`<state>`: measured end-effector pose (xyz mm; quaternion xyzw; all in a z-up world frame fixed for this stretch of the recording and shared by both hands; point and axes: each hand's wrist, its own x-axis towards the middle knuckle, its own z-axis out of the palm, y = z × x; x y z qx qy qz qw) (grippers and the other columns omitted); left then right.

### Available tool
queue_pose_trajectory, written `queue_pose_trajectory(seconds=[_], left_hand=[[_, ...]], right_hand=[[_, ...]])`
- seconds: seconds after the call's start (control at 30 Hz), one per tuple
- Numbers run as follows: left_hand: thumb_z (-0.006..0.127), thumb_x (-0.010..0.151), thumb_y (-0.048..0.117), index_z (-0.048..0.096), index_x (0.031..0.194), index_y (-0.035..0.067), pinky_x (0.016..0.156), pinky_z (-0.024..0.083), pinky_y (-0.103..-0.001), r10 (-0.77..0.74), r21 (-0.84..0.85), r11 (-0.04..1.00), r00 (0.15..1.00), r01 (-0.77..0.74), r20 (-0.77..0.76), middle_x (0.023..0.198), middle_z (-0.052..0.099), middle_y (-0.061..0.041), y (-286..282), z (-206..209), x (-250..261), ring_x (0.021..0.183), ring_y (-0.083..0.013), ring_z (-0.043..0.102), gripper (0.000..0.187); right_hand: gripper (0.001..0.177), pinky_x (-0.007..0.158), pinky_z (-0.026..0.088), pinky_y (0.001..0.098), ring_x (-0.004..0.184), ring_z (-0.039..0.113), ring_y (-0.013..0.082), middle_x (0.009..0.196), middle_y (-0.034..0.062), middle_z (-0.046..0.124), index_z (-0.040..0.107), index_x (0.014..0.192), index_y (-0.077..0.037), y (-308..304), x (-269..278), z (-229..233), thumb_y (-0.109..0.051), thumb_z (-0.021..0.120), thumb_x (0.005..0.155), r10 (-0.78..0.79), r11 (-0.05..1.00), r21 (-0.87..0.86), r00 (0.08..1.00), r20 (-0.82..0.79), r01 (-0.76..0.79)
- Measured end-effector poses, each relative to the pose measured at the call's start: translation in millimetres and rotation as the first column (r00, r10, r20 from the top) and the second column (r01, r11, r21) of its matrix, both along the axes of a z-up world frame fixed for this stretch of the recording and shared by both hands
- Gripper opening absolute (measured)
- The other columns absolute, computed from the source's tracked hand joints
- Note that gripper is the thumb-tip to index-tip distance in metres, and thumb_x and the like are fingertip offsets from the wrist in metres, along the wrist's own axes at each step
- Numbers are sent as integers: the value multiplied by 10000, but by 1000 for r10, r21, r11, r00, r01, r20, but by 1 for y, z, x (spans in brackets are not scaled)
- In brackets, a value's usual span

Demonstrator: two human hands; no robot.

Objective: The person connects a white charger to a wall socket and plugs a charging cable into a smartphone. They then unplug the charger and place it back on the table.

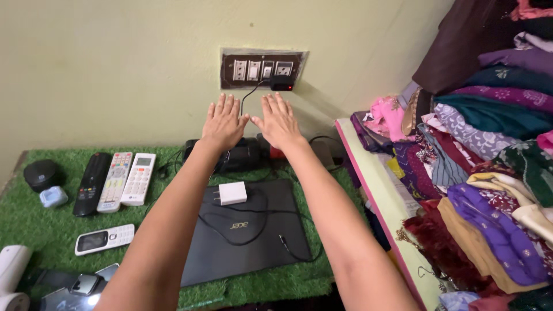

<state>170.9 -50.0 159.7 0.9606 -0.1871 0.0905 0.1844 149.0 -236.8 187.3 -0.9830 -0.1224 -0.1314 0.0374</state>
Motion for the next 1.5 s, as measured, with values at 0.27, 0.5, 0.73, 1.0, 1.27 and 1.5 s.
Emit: queue_pose_trajectory(seconds=[0.27, 0.5, 0.73, 1.0, 1.27, 1.5], left_hand=[[279, 1059, 515, 277, 1592, 51, 1255, 96, -487, -17, 7, 1000, 999, 16, 39, 1687, 204, -134, -12, 6, 28, 1576, -302, 91, 706], [282, 1060, 513, 279, 1596, 57, 1255, 101, -486, -29, -19, 999, 999, 30, 33, 1682, 223, -131, -22, 14, 47, 1579, -294, 105, 704], [266, 1054, 507, 256, 1600, 65, 1253, 92, -484, -41, -11, 999, 999, 42, 9, 1690, 199, -111, -26, 20, 61, 1576, -278, 94, 702], [265, 1057, 506, 247, 1605, 57, 1258, 85, -482, -43, 9, 999, 999, 43, 17, 1693, 200, -120, -23, 12, 73, 1578, -275, 91, 708], [255, 1062, 519, 234, 1605, 54, 1260, 80, -474, -48, 19, 999, 999, 48, -3, 1697, 184, -116, -20, 11, 81, 1583, -274, 84, 716], [258, 1057, 529, 226, 1608, 53, 1253, 87, -476, -71, 8, 997, 997, 71, -35, 1699, 166, -126, -27, 9, 76, 1577, -276, 82, 729]], right_hand=[[762, 1259, 165, 459, 1563, 185, 311, 1666, 157, 267, 274, 1587, -20, -9, 27, 6, -521, 440, 1038, 18, 999, 44, 1000, 7, -19], [775, 1263, 135, 440, 1561, 157, 312, 1670, 190, 219, 236, 1587, 1, -16, 52, 9, -519, 431, 1046, 22, 997, 77, 999, -30, -20], [743, 1269, 135, 434, 1562, 184, 302, 1668, 178, 254, 254, 1588, -3, -10, 73, 6, -401, 507, 1013, 37, 999, 24, 999, 5, -37], [763, 1268, 119, 447, 1565, 158, 329, 1660, 192, 249, 251, 1577, 11, 0, 85, 1, -427, 525, 1015, -27, 999, 40, 1000, 2, 27], [824, 1259, 123, 453, 1560, 146, 337, 1662, 194, 233, 251, 1570, 19, -2, 93, -1, -498, 541, 997, -14, 995, 100, 1000, 5, 13], [789, 1260, 144, 462, 1542, 218, 348, 1641, 206, 293, 291, 1559, 26, -1, 98, -12, -332, 640, 949, -27, 998, 55, 995, 101, 21]])
